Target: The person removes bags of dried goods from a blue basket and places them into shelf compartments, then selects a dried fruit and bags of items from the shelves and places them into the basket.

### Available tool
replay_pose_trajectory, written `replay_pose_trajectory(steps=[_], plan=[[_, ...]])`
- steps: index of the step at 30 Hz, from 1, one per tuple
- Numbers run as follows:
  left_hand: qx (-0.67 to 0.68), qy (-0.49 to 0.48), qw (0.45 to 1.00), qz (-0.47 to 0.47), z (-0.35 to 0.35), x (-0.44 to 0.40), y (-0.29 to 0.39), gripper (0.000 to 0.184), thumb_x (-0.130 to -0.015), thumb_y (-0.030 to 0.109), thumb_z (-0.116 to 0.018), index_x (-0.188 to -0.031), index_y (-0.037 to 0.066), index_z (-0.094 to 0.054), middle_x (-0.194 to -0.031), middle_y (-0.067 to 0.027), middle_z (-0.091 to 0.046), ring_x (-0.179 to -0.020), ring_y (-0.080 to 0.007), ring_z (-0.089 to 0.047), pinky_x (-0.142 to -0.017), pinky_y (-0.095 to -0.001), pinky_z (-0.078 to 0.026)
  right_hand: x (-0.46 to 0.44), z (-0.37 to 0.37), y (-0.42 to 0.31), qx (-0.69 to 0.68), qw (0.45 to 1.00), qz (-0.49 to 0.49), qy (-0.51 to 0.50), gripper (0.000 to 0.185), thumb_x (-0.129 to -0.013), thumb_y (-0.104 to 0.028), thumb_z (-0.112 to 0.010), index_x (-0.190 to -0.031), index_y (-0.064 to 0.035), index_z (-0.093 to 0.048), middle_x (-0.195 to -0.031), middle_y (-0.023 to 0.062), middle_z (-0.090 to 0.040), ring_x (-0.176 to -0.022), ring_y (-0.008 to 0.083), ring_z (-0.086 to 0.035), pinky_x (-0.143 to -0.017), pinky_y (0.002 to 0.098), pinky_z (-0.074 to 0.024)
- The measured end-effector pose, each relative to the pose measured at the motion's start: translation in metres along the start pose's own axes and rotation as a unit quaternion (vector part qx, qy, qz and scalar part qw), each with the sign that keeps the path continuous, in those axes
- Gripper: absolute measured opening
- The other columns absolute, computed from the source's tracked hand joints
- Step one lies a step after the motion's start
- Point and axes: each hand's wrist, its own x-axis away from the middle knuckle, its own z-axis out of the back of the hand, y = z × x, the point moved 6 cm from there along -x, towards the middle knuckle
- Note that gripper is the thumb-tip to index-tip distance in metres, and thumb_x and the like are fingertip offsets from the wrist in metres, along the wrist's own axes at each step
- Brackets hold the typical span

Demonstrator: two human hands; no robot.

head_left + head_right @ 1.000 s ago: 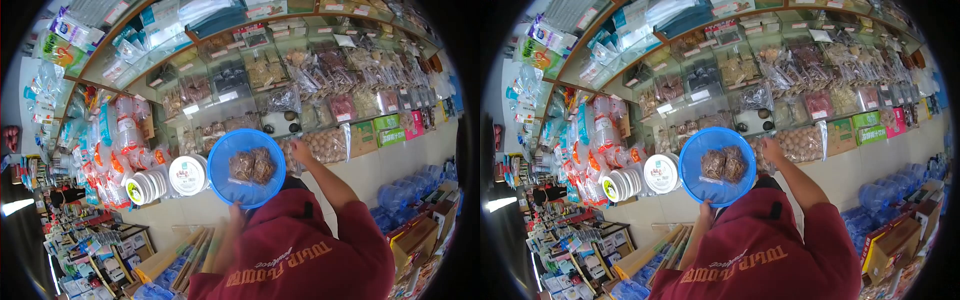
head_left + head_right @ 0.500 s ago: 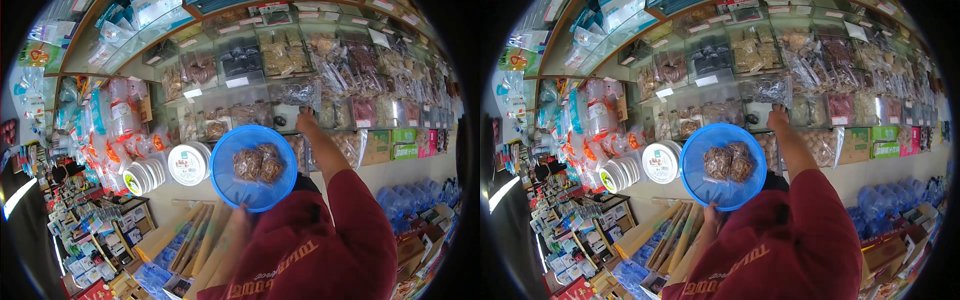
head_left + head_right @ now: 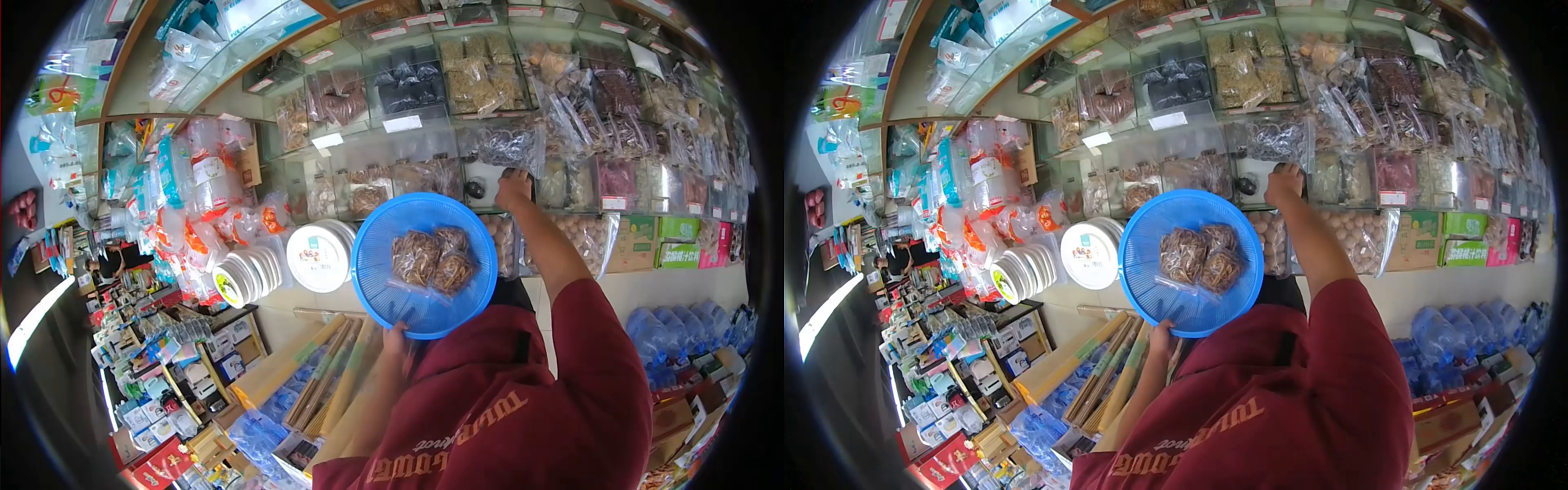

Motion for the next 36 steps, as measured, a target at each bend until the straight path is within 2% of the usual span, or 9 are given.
replay_pose_trajectory(steps=[2,9,12,16,20,22,28,33,36], plan=[[0.001,-0.023,1.000,-0.009,0.011,-0.015,-0.005,0.077,-0.070,-0.005,-0.042,-0.144,0.007,-0.025,-0.127,-0.0199,-0.051,-0.111,-0.0345,-0.055,-0.089,-0.0452,-0.050,0.012,0.005,-0.003,-0.074,0.996,0.029,0.042,0.045,-0.078,-0.027,-0.063,-0.122,-0.0185,-0.063,-0.134,0.0214,-0.041,-0.128,0.0403,-0.032,-0.105,0.0479,-0.0314],[-0.028,-0.086,0.996,-0.002,0.016,-0.026,0.005,0.084,-0.070,-0.004,-0.040,-0.148,0.010,-0.013,-0.131,-0.0253,-0.047,-0.112,-0.0387,-0.055,-0.087,-0.0465,-0.053,0.073,0.014,-0.006,-0.329,0.930,0.048,0.156,0.044,-0.075,-0.017,-0.064,-0.120,-0.0205,-0.062,-0.127,0.0233,-0.043,-0.124,0.0445,-0.034,-0.102,0.0470,-0.0362],[-0.002,-0.114,0.993,0.011,0.024,-0.041,0.002,0.087,-0.069,-0.005,-0.040,-0.149,0.012,-0.010,-0.131,-0.0270,-0.046,-0.111,-0.0399,-0.056,-0.087,-0.0468,-0.053,0.118,0.029,-0.013,-0.471,0.835,0.075,0.275,0.050,-0.074,-0.004,-0.060,-0.121,-0.0202,-0.062,-0.132,0.0236,-0.043,-0.123,0.0421,-0.040,-0.103,0.0441,-0.0365],[-0.025,-0.145,0.989,0.027,0.020,-0.043,0.013,0.088,-0.069,-0.006,-0.040,-0.149,0.014,-0.009,-0.131,-0.0268,-0.046,-0.111,-0.0399,-0.056,-0.087,-0.0475,-0.054,0.184,0.054,-0.044,-0.580,0.740,0.162,0.300,0.052,-0.071,-0.007,-0.061,-0.122,-0.0191,-0.062,-0.136,0.0266,-0.042,-0.130,0.0380,-0.039,-0.107,0.0439,-0.0319],[-0.011,-0.163,0.986,0.020,0.021,-0.048,0.023,0.088,-0.070,-0.006,-0.040,-0.149,0.014,-0.010,-0.129,-0.0253,-0.048,-0.105,-0.0386,-0.058,-0.081,-0.0453,-0.056,0.222,0.052,-0.106,-0.413,0.805,0.247,0.346,0.053,-0.070,-0.013,-0.067,-0.123,-0.0220,-0.062,-0.146,0.0279,-0.028,-0.134,0.0438,-0.031,-0.108,0.0454,-0.0314],[-0.011,-0.176,0.984,0.024,0.023,-0.052,0.027,0.087,-0.070,-0.006,-0.041,-0.149,0.013,-0.010,-0.127,-0.0245,-0.050,-0.100,-0.0369,-0.061,-0.076,-0.0430,-0.057,0.231,0.037,-0.143,-0.365,0.867,0.242,0.236,0.052,-0.070,-0.015,-0.068,-0.121,-0.0212,-0.063,-0.150,0.0268,-0.021,-0.138,0.0447,-0.023,-0.111,0.0474,-0.0268],[-0.040,-0.168,0.985,0.016,0.031,-0.056,0.046,0.071,-0.073,-0.006,-0.042,-0.140,0.004,-0.025,-0.118,-0.0205,-0.057,-0.078,-0.0282,-0.064,-0.057,-0.0349,-0.059,0.272,0.019,-0.153,-0.391,0.833,0.201,0.336,0.051,-0.070,-0.014,-0.067,-0.120,-0.0144,-0.062,-0.150,0.0272,-0.021,-0.138,0.0470,-0.020,-0.110,0.0512,-0.0256],[-0.053,-0.279,0.958,0.038,0.045,-0.094,0.036,0.061,-0.072,-0.004,-0.042,-0.133,0.001,-0.033,-0.120,-0.0213,-0.052,-0.106,-0.0388,-0.058,-0.084,-0.0559,-0.054,0.323,-0.027,-0.110,-0.303,0.831,0.109,0.454,0.050,-0.069,-0.011,-0.064,-0.118,-0.0067,-0.060,-0.146,0.0271,-0.028,-0.134,0.0486,-0.028,-0.110,0.0513,-0.0268],[-0.064,-0.285,0.955,0.055,0.052,-0.120,0.030,0.062,-0.066,0.001,-0.044,-0.128,0.002,-0.041,-0.120,-0.0187,-0.053,-0.113,-0.0389,-0.053,-0.091,-0.0564,-0.048,0.364,-0.054,-0.080,-0.331,0.820,0.045,0.465,0.054,-0.069,-0.011,-0.064,-0.122,-0.0063,-0.057,-0.144,0.0285,-0.031,-0.132,0.0491,-0.030,-0.109,0.0510,-0.0288]])
